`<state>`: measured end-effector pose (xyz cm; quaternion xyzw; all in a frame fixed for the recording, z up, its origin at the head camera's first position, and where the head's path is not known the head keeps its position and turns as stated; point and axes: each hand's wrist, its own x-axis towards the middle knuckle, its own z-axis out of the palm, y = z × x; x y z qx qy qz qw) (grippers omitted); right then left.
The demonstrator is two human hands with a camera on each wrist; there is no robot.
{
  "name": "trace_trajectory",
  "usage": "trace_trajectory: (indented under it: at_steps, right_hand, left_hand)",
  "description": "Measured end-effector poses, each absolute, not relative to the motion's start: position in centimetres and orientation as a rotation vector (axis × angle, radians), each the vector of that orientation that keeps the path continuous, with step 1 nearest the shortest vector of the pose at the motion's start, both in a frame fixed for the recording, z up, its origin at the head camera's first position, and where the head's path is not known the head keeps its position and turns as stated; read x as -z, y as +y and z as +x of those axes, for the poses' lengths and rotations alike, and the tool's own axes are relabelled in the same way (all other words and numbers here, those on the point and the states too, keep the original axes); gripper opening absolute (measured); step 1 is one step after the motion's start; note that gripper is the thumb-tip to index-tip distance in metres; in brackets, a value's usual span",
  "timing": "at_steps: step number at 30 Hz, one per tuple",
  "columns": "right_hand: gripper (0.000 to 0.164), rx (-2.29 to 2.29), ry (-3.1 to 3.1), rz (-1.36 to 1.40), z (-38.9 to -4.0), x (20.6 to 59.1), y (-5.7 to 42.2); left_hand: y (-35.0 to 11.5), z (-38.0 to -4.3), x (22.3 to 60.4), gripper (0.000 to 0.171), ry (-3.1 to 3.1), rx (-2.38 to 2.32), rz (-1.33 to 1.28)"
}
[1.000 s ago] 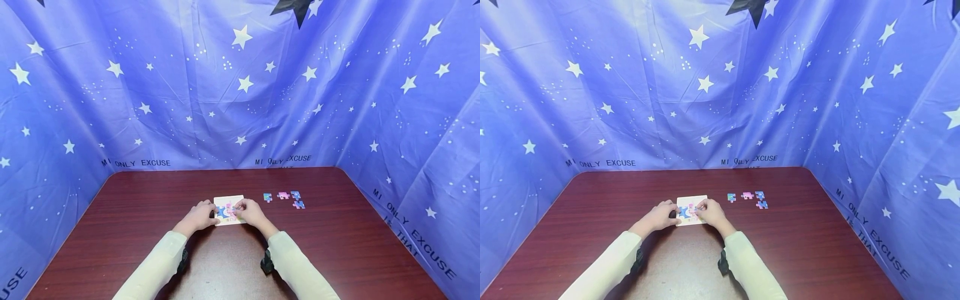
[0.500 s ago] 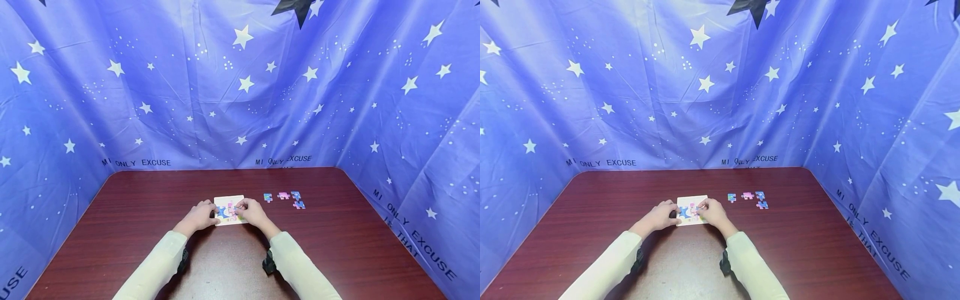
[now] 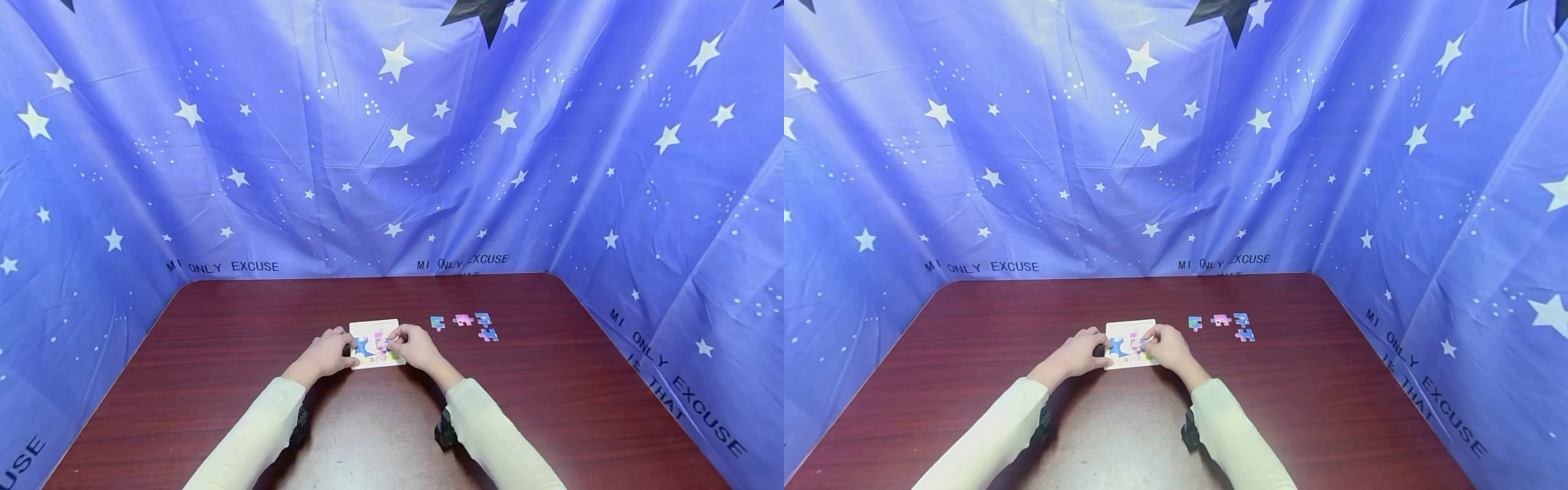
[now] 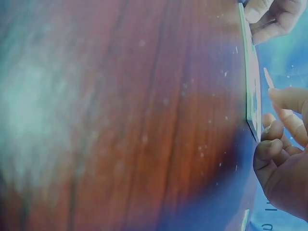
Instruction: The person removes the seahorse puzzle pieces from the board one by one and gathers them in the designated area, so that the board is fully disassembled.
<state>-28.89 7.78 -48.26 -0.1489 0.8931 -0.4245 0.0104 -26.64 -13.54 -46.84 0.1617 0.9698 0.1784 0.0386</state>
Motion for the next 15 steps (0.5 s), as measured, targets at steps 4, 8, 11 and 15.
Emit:
trace_trajectory:
  at_steps: [4,8,11,15]
  right_hand:
    - [0.008,1.311,2.787,-0.462,-29.0,48.1,8.0]
    - [0.008,1.314,2.774,-0.439,-29.0,48.0,8.4]
    - [0.008,1.318,2.771,-0.427,-28.9,48.0,8.8]
    - [0.008,1.302,2.785,-0.426,-28.8,48.0,9.2]
  left_hand:
    - [-13.5,-26.7,46.8,0.029,2.972,-0.544,0.490]
    - [-13.4,-26.7,46.8,0.029,2.970,-0.549,0.494]
    - [-13.4,-26.6,46.7,0.029,2.966,-0.555,0.494]
    - [-13.5,-26.7,46.9,0.028,2.965,-0.551,0.491]
